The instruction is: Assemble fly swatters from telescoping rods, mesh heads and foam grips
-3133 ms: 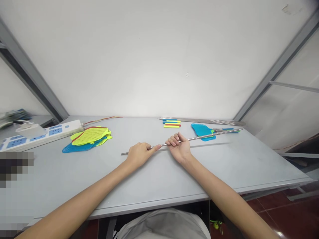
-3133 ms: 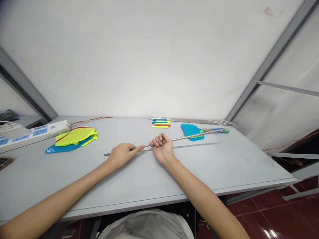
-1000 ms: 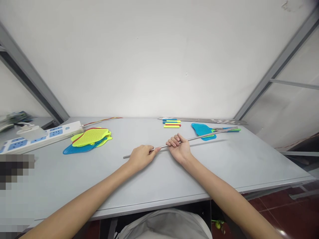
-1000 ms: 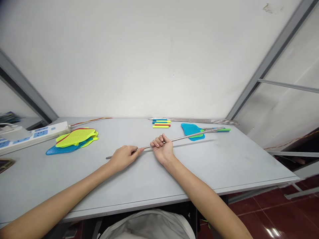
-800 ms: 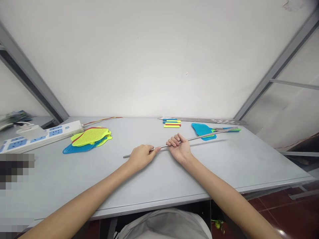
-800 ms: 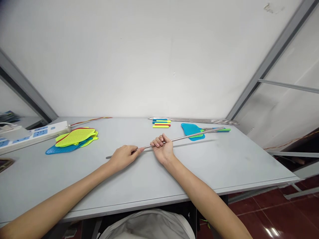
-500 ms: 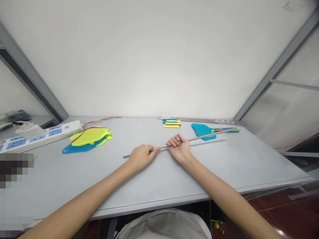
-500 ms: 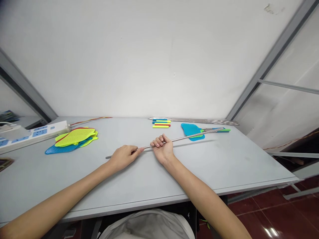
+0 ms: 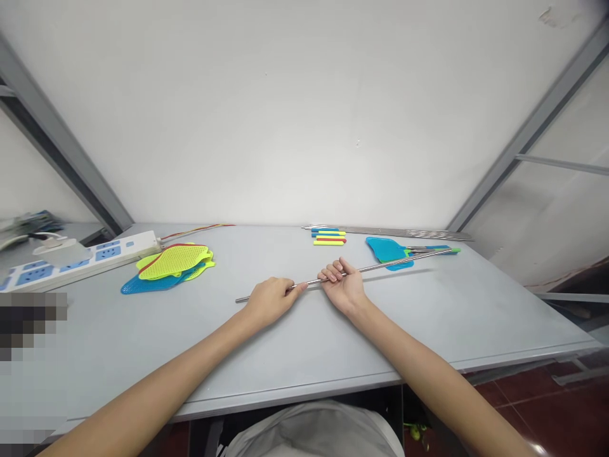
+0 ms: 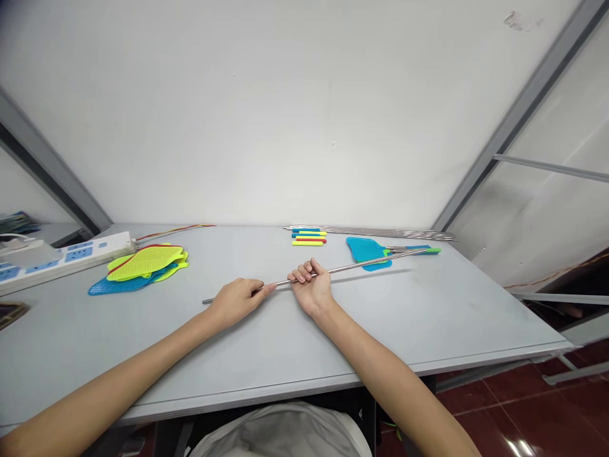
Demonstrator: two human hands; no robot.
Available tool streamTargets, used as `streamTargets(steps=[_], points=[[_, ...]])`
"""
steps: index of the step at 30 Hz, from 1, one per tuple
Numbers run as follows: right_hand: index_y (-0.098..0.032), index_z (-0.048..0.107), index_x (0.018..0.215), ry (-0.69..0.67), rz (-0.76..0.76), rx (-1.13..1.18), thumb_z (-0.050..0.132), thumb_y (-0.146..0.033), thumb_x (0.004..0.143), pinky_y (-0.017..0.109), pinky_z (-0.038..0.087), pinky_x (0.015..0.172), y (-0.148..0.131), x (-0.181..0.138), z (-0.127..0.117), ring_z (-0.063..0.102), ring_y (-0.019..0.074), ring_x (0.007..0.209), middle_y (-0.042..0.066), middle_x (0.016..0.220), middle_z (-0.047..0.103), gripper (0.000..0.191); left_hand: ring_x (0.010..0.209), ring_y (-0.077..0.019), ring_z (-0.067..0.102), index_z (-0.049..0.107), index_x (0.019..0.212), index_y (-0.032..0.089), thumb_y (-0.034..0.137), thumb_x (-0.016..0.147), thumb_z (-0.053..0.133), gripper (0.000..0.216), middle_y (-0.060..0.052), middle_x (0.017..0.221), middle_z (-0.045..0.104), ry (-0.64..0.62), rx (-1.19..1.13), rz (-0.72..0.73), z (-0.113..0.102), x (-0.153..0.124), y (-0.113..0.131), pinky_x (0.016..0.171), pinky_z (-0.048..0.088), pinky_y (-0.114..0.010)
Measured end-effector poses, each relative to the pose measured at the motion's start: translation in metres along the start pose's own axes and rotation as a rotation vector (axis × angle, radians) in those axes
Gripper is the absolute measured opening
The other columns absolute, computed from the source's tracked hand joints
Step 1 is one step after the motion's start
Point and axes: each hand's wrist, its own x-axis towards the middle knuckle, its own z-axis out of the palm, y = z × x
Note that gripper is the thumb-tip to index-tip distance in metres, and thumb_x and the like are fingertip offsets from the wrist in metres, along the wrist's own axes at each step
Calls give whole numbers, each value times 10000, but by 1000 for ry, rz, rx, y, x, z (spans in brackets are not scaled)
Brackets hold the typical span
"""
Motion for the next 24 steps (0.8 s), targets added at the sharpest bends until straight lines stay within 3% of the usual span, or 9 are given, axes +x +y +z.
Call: streamTargets(steps=[24], points=[[-168, 290, 506, 50, 16, -3, 363, -204, 787, 224, 304, 445, -1, 0, 0, 254, 70, 375, -65, 410, 219, 293, 506, -149, 485, 488, 523, 193, 555, 780, 120, 577, -14, 517, 542, -17, 0, 23, 0, 0, -2, 441, 225, -238]])
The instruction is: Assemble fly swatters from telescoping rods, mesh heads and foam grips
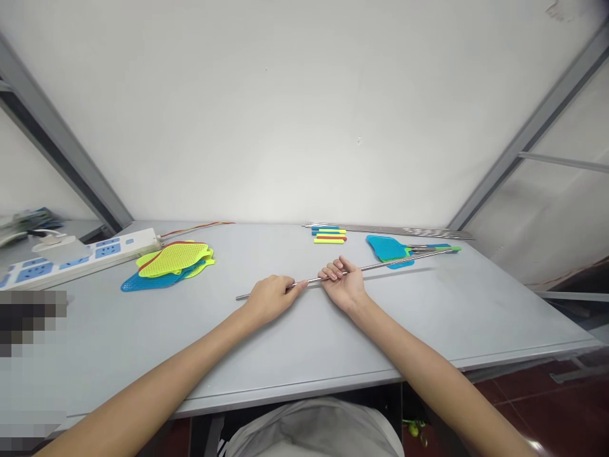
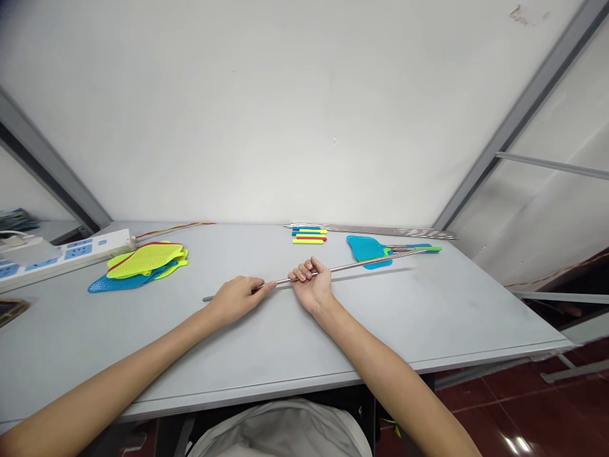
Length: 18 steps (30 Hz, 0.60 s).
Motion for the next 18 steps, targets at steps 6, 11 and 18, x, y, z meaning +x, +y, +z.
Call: streamTargets(steps=[6, 11, 18], points=[[-167, 286, 504, 6, 7, 5, 376, -205, 774, 215, 302, 443, 0, 0, 0, 249, 68, 377, -66, 409, 217, 287, 517, -157, 498, 499, 527, 196, 555, 780, 124, 578, -17, 531, 558, -6, -1, 0, 0, 0, 0, 445, 237, -240], [-167, 282, 501, 8, 9, 5, 381, -207, 768, 214, 302, 442, 0, -1, 0, 248, 68, 377, -66, 406, 219, 288, 513, -157, 495, 504, 532, 196, 551, 780, 123, 577, -19, 522, 552, -12, -3, 0, 0, 1, -1, 443, 236, -240], [-167, 286, 502, 8, 4, -6, 378, -208, 771, 218, 308, 446, 0, -1, 0, 251, 68, 375, -67, 405, 220, 287, 514, -157, 495, 490, 525, 197, 553, 779, 122, 571, -15, 523, 553, -12, -5, -4, -1, 0, 0, 445, 238, -241]])
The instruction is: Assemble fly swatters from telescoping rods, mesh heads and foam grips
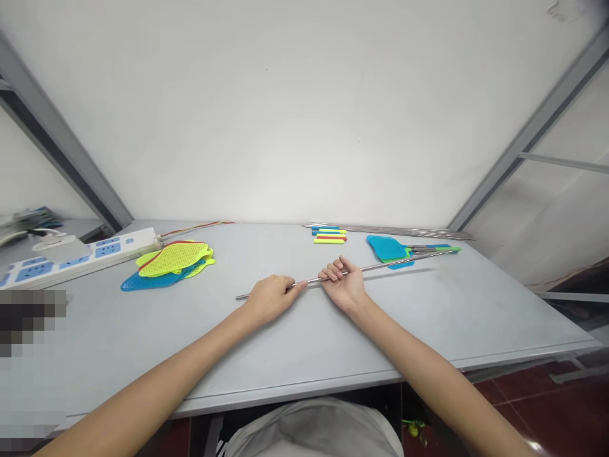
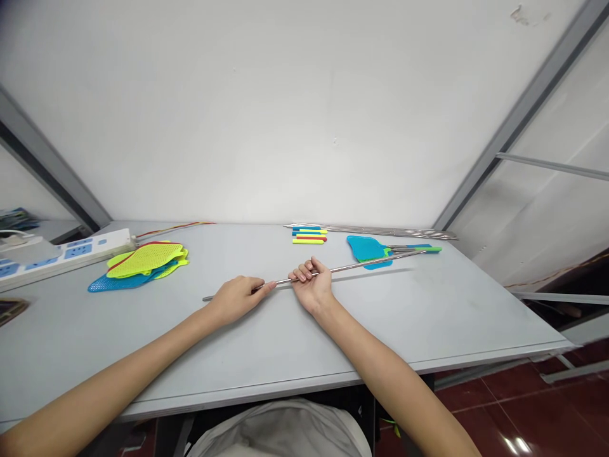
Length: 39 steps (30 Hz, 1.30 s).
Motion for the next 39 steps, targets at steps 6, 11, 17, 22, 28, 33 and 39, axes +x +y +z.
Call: streamTargets(steps=[6, 11, 17, 22, 28, 33, 39], points=[[-166, 288, 495, -9, -9, -20, 368, -205, 778, 223, 318, 456, 3, 0, 0, 255, 68, 375, -67, 405, 218, 297, 507, -164, 496, 501, 525, 195, 587, 758, 107, 603, -26, 513, 546, 21, 13, -43, 0, -1, 3, 440, 228, -244], [-169, 302, 501, -21, -9, -55, 363, -206, 789, 238, 327, 466, 7, -2, 0, 271, 74, 380, -65, 410, 224, 297, 475, -175, 499, 494, 482, 187, 669, 696, 139, 636, -42, 479, 547, 33, 34, -155, 1, -3, 5, 438, 231, -245], [-172, 300, 504, -25, -7, -84, 359, -211, 796, 250, 333, 478, 7, -1, -1, 282, 76, 380, -67, 420, 221, 300, 487, -179, 520, 521, 484, 182, 658, 704, 137, 649, -51, 487, 562, 38, 31, -209, 1, -2, 6, 446, 245, -247], [-171, 302, 506, -35, -12, -84, 362, -200, 796, 241, 327, 472, 7, -1, -2, 271, 73, 380, -69, 418, 213, 298, 485, -178, 510, 537, 497, 186, 652, 712, 102, 673, -52, 497, 565, 46, 41, -191, 4, -4, 6, 445, 239, -248], [-170, 317, 515, -71, -37, -90, 385, -210, 795, 235, 325, 474, 6, -3, 0, 265, 71, 385, -71, 423, 215, 291, 543, -199, 537, 562, 537, 189, 610, 746, 88, 668, -60, 540, 588, 56, 51, -159, 5, -6, 10, 457, 251, -260], [-172, 320, 518, -86, -52, -113, 409, -203, 789, 240, 326, 477, 6, -5, 1, 267, 73, 384, -73, 429, 204, 286, 567, -204, 558, 553, 540, 181, 567, 775, 104, 636, -65, 557, 600, 57, 56, -146, 3, -8, 13, 451, 245, -262], [-173, 318, 518, -76, -68, -132, 395, -203, 797, 240, 328, 479, 8, -5, 1, 263, 71, 381, -72, 435, 197, 291, 628, -205, 573, 571, 663, 193, 537, 788, 151, 557, -51, 637, 626, 57, 38, -145, 2, -11, 15, 472, 277, -263]])
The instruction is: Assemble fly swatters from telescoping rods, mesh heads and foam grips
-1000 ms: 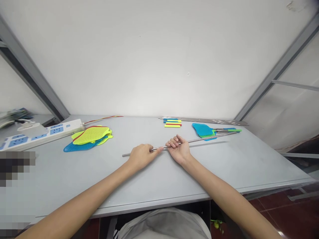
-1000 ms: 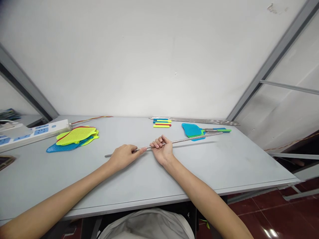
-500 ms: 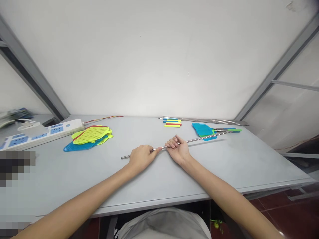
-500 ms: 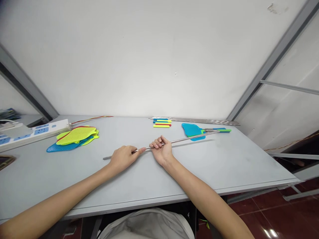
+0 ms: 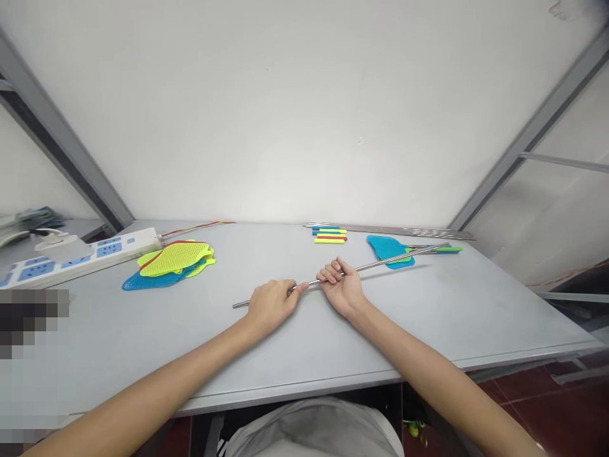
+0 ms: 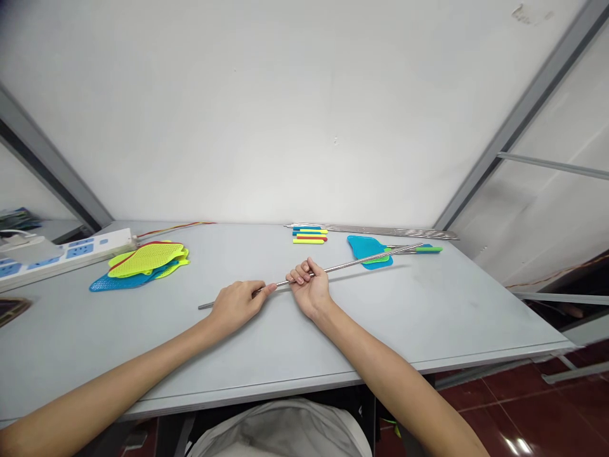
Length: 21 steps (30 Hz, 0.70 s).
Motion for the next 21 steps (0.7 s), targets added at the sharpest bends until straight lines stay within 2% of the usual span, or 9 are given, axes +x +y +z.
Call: streamTargets(steps=[3, 6, 12, 21], points=[[-174, 314, 520, 8, -2, -8, 390, -207, 803, 244, 328, 477, 0, 0, 0, 259, 73, 379, -72, 434, 201, 295, 670, -201, 577, 550, 846, 228, 512, 796, 180, 469, -28, 698, 637, 4, -14, -9, 0, -1, 1, 504, 305, -261], [-175, 305, 516, 13, 2, -9, 381, -222, 808, 245, 328, 476, 0, 0, -1, 252, 74, 378, -72, 432, 198, 305, 654, -198, 574, 527, 908, 255, 489, 803, 189, 425, -12, 659, 629, -3, -18, -5, 0, -1, 2, 506, 300, -261], [-175, 301, 516, 6, 8, -10, 358, -229, 818, 239, 326, 475, 1, -1, -2, 247, 73, 380, -71, 436, 189, 312, 636, -180, 569, 555, 794, 264, 431, 819, 203, 391, 0, 637, 617, -26, -23, 34, -3, -3, 3, 479, 262, -253], [-178, 301, 525, -25, -11, -17, 392, -222, 807, 246, 326, 479, 2, -3, -1, 250, 76, 384, -71, 444, 192, 300, 619, -172, 557, 529, 780, 257, 388, 825, 218, 341, 4, 641, 609, -30, 1, 54, 1, -3, 3, 480, 257, -245]])
